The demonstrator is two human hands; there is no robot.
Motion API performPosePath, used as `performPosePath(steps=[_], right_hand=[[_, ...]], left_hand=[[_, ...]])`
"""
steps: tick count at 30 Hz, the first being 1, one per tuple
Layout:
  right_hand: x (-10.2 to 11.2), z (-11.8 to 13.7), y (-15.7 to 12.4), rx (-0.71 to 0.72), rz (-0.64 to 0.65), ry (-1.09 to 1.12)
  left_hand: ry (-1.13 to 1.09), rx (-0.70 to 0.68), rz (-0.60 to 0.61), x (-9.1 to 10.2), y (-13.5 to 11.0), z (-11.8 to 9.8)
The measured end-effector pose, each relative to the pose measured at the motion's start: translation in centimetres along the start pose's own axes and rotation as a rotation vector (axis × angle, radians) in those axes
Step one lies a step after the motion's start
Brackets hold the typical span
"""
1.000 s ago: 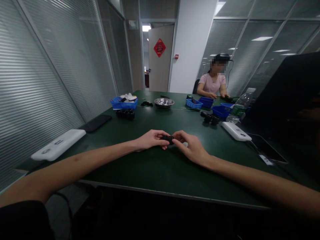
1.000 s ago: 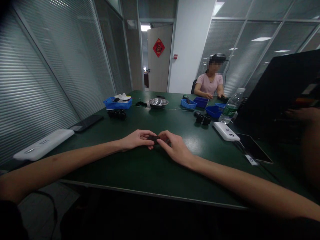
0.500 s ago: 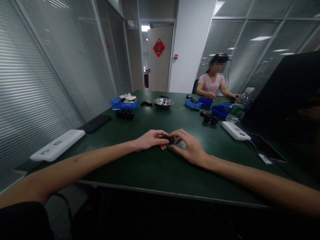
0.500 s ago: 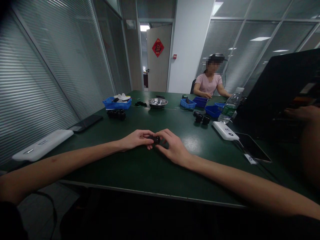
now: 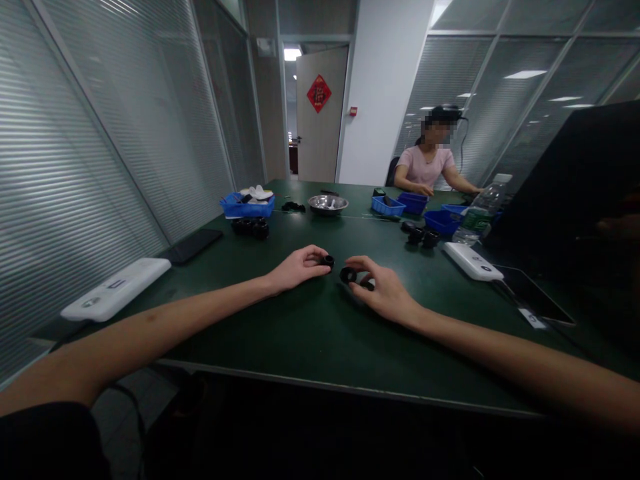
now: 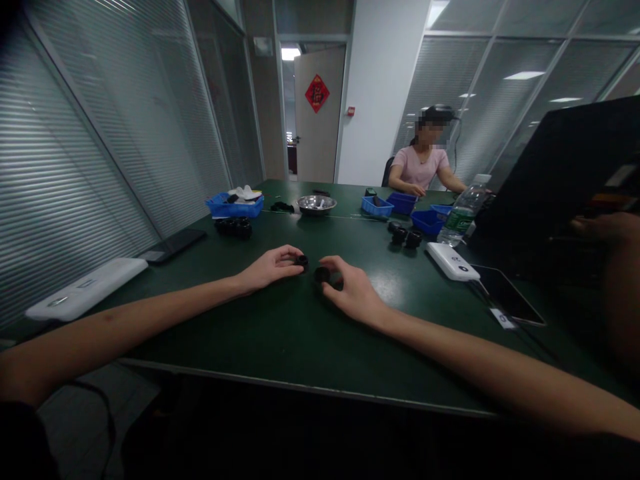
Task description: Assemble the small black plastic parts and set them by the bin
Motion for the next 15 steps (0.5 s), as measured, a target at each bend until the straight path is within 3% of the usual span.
performPosePath(steps=[5,8,11,13,15], right_hand=[[-0.6,-0.5,-0.1,-0.031,0.044,-0.162],[-0.6,-0.8,-0.2,-0.024,0.013,-0.26],[-0.2,-0.5,-0.1,-0.006,-0.062,-0.327],[0.8,1.1,-0.5,0.05,-0.158,-0.31],[2.0,4.4,-2.2,0.216,-0.238,-0.201]], left_hand=[[0.359,-0.134,0.2,-0.3,0.0,-0.8],[0.532,-0.207,0.222,-0.1,-0.1,-1.6],[0.566,-0.205,0.219,0.0,-0.1,-1.4],[0.559,-0.183,0.212,0.0,-0.1,-1.0],[0.552,-0.163,0.209,-0.1,-0.1,-0.7]])
Point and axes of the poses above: each hand's wrist, its own y-axis towards the middle knuckle, its own x-axis out of the back of the hand, z = x × y, the point moved 7 cm from there along y, towards the middle knuckle, and after that the axes turned 11 degrees about -x, right-handed, at the moved point
